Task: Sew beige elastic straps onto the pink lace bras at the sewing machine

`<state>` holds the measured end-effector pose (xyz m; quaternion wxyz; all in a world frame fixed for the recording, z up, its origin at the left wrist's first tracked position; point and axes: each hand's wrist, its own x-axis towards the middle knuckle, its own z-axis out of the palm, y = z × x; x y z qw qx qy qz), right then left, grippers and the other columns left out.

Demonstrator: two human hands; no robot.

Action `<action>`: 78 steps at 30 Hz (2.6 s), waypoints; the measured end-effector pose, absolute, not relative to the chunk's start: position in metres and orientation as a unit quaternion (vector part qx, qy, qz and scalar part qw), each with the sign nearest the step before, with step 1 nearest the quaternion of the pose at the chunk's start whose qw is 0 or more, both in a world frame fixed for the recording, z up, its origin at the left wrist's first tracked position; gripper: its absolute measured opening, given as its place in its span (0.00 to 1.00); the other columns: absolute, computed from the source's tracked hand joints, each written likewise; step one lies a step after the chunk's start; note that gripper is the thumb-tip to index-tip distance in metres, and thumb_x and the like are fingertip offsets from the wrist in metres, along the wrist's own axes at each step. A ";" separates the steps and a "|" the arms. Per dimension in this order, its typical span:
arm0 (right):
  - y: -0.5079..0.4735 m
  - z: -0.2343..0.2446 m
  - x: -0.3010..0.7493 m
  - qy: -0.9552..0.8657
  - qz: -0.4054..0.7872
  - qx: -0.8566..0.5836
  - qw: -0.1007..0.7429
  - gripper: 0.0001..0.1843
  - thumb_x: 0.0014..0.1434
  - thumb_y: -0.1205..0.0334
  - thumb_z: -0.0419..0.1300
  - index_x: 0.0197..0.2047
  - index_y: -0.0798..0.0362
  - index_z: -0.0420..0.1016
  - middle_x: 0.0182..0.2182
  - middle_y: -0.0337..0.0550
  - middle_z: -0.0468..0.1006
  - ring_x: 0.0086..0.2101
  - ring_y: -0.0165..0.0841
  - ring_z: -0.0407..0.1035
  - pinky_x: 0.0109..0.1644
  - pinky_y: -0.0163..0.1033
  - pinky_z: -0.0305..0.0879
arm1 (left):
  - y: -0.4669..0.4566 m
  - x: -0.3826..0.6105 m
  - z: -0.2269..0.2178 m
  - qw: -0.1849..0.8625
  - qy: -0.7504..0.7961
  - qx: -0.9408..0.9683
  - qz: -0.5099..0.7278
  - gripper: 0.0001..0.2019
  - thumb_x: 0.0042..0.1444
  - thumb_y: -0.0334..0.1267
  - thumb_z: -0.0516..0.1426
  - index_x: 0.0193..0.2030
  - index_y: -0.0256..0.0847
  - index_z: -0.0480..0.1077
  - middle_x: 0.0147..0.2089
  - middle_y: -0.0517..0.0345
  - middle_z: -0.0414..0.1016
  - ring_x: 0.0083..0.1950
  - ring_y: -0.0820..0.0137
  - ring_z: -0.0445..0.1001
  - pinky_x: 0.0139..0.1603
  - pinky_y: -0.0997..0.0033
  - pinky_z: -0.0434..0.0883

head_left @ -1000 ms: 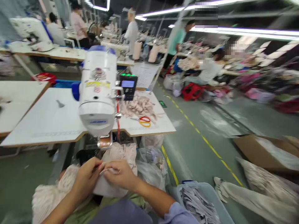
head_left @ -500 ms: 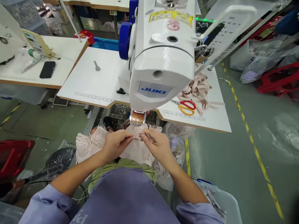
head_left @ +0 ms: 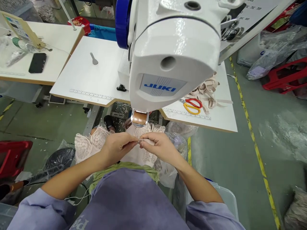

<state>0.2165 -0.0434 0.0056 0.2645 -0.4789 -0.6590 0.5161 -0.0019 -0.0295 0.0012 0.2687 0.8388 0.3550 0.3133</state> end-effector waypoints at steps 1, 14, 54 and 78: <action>-0.044 0.006 0.217 -0.662 0.513 -0.479 0.263 0.07 0.64 0.63 0.60 0.37 0.50 0.80 0.31 0.34 0.81 0.32 0.28 0.72 0.38 0.33 0.62 | -0.029 -0.002 0.001 0.280 0.356 0.835 0.311 0.05 0.65 0.32 0.58 0.42 0.40 0.76 0.32 0.62 0.80 0.32 0.75 0.78 0.33 0.79 0.69; -0.053 0.004 0.212 -0.726 0.378 -0.508 0.270 0.07 0.67 0.58 0.59 0.43 0.47 0.79 0.35 0.36 0.82 0.36 0.31 0.75 0.39 0.35 0.62 | -0.019 0.000 0.002 0.282 0.397 0.861 0.145 0.15 0.71 0.40 0.48 0.42 0.39 0.75 0.33 0.57 0.79 0.32 0.69 0.75 0.30 0.72 0.62; -0.033 -0.047 0.194 -0.568 0.312 -0.613 0.452 0.29 0.66 0.52 0.58 0.66 0.48 0.55 0.50 0.48 0.70 0.26 0.26 0.67 0.26 0.35 0.65 | 0.047 -0.007 0.005 -0.047 0.217 0.973 0.056 0.21 0.61 0.24 0.47 0.59 0.35 0.66 0.24 0.61 0.67 0.23 0.68 0.64 0.21 0.68 0.48; 0.037 -0.014 0.232 -0.665 0.348 -0.549 0.368 0.06 0.56 0.60 0.60 0.35 0.48 0.78 0.42 0.44 0.79 0.48 0.43 0.71 0.51 0.46 0.69 | 0.014 0.032 0.017 -0.092 0.374 0.916 0.111 0.10 0.51 0.23 0.52 0.38 0.36 0.70 0.21 0.60 0.63 0.20 0.66 0.65 0.20 0.65 0.50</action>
